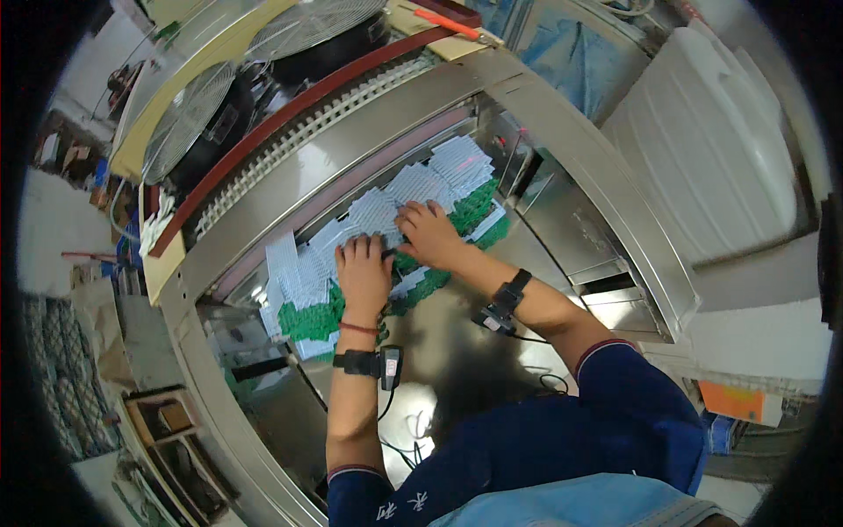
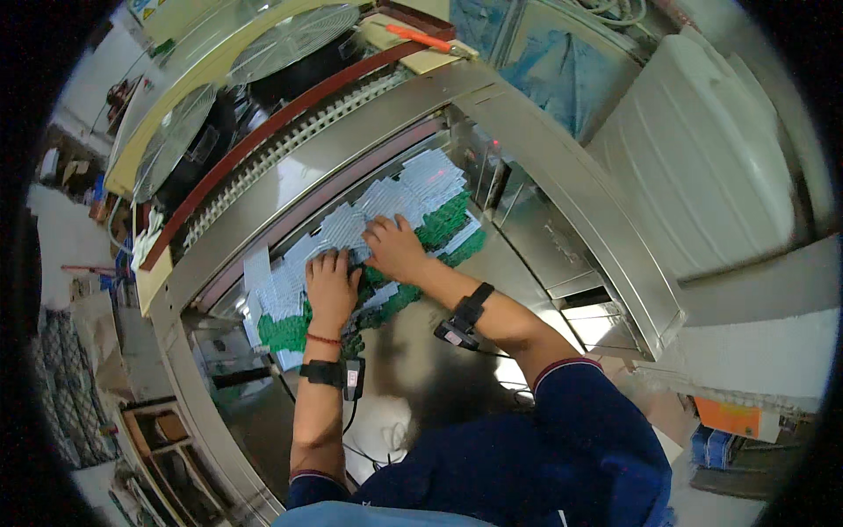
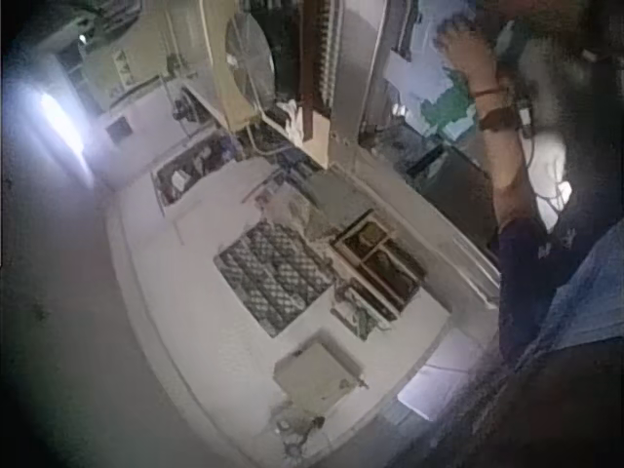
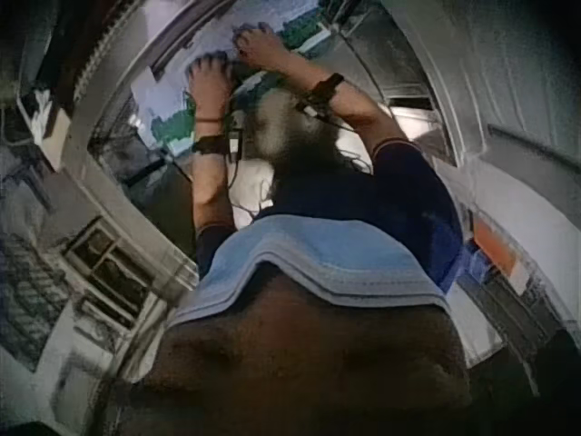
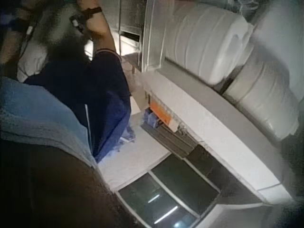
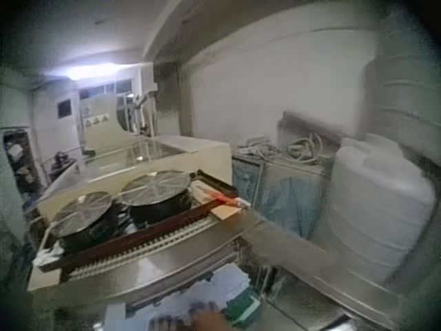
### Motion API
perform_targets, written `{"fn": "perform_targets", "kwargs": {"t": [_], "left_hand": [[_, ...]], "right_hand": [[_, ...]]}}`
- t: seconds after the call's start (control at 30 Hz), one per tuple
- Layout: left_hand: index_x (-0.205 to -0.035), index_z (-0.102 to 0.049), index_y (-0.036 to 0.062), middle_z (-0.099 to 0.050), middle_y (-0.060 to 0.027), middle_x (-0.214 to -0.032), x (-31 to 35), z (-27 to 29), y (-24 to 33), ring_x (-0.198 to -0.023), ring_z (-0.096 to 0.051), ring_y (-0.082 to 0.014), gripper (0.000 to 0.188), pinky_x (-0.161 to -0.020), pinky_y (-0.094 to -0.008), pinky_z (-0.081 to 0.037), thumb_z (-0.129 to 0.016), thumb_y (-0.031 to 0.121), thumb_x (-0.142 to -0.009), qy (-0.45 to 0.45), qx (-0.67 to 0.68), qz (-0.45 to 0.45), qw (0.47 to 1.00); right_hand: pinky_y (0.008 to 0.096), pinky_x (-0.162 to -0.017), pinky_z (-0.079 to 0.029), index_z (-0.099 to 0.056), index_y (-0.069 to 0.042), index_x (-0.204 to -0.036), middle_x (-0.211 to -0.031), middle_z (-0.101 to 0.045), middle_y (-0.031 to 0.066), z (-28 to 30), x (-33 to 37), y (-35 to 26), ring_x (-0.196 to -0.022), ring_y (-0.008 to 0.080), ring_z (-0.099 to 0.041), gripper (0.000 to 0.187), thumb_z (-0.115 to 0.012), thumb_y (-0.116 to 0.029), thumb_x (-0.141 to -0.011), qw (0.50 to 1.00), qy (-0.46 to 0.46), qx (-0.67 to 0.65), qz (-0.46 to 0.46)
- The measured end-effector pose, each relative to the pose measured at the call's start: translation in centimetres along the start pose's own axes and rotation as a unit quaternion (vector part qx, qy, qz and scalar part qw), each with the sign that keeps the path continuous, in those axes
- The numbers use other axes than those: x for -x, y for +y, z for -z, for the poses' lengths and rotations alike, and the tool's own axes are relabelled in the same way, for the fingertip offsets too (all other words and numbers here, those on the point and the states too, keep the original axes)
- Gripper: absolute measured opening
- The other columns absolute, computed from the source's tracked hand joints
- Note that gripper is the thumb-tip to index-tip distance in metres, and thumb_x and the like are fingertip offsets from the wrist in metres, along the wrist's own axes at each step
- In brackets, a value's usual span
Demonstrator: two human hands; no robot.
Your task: Sorting medicinal blister packs from a large pile into organized stacks on a workbench.
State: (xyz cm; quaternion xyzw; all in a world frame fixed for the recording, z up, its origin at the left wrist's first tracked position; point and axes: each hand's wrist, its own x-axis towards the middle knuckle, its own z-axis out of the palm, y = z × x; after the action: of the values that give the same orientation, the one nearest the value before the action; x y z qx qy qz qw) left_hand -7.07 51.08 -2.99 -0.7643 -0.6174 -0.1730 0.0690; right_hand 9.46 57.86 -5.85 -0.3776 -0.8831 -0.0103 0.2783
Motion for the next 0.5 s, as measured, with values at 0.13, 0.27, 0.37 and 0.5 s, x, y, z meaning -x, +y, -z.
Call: {"fn": "perform_targets", "kwargs": {"t": [0.13, 0.27, 0.37, 0.5], "left_hand": [[-0.113, -0.055, 0.0014, -0.053, -0.0183, -0.117, 0.5, -0.3, 0.3, -0.11, -0.047, -0.0375, 0.041, -0.098, -0.0501, -0.035, -0.065, 0.024, -0.08, 0.043, 0.031, 0.006, 0.999], [-0.114, -0.054, 0.0009, -0.053, -0.0188, -0.118, 0.7, -0.4, -0.1, -0.108, -0.048, -0.0391, 0.041, -0.095, -0.0494, -0.038, -0.065, 0.023, -0.081, 0.078, 0.053, 0.002, 0.996], [-0.113, -0.055, 0.0017, -0.052, -0.019, -0.119, 2.1, -1.4, -0.2, -0.108, -0.048, -0.0387, 0.039, -0.091, -0.0464, -0.042, -0.067, 0.019, -0.08, 0.063, 0.104, 0.007, 0.993], [-0.11, -0.056, 0.0014, -0.053, -0.0179, -0.118, 4.5, -1.7, -1.5, -0.106, -0.05, -0.0381, 0.035, -0.089, -0.0455, -0.043, -0.067, 0.016, -0.08, 0.043, 0.135, 0.018, 0.99]], "right_hand": [[0.0457, -0.089, -0.042, -0.059, -0.003, -0.104, -0.106, -0.061, 0.0149, 1.3, 0.3, 6.1, -0.1, 0.0355, -0.054, 0.042, -0.071, -0.028, -0.072, 0.983, 0.096, -0.1, -0.122], [0.0448, -0.087, -0.044, -0.054, 0.003, -0.112, -0.109, -0.058, 0.0211, 1.6, -1.8, 14.8, -0.104, 0.0371, -0.054, 0.051, -0.066, -0.033, -0.078, 0.949, 0.074, -0.013, -0.305], [0.0434, -0.095, -0.042, -0.052, 0.004, -0.118, -0.117, -0.056, 0.0238, -1.6, -2.8, 20.2, -0.113, 0.0367, -0.052, 0.063, -0.062, -0.044, -0.079, 0.908, -0.067, -0.012, -0.414], [0.0442, -0.088, -0.046, -0.057, 0.006, -0.111, -0.11, -0.059, 0.0281, -1.8, -6.1, 18.6, -0.103, 0.0389, -0.059, 0.067, -0.065, -0.05, -0.076, 0.89, -0.22, -0.013, -0.4]]}}
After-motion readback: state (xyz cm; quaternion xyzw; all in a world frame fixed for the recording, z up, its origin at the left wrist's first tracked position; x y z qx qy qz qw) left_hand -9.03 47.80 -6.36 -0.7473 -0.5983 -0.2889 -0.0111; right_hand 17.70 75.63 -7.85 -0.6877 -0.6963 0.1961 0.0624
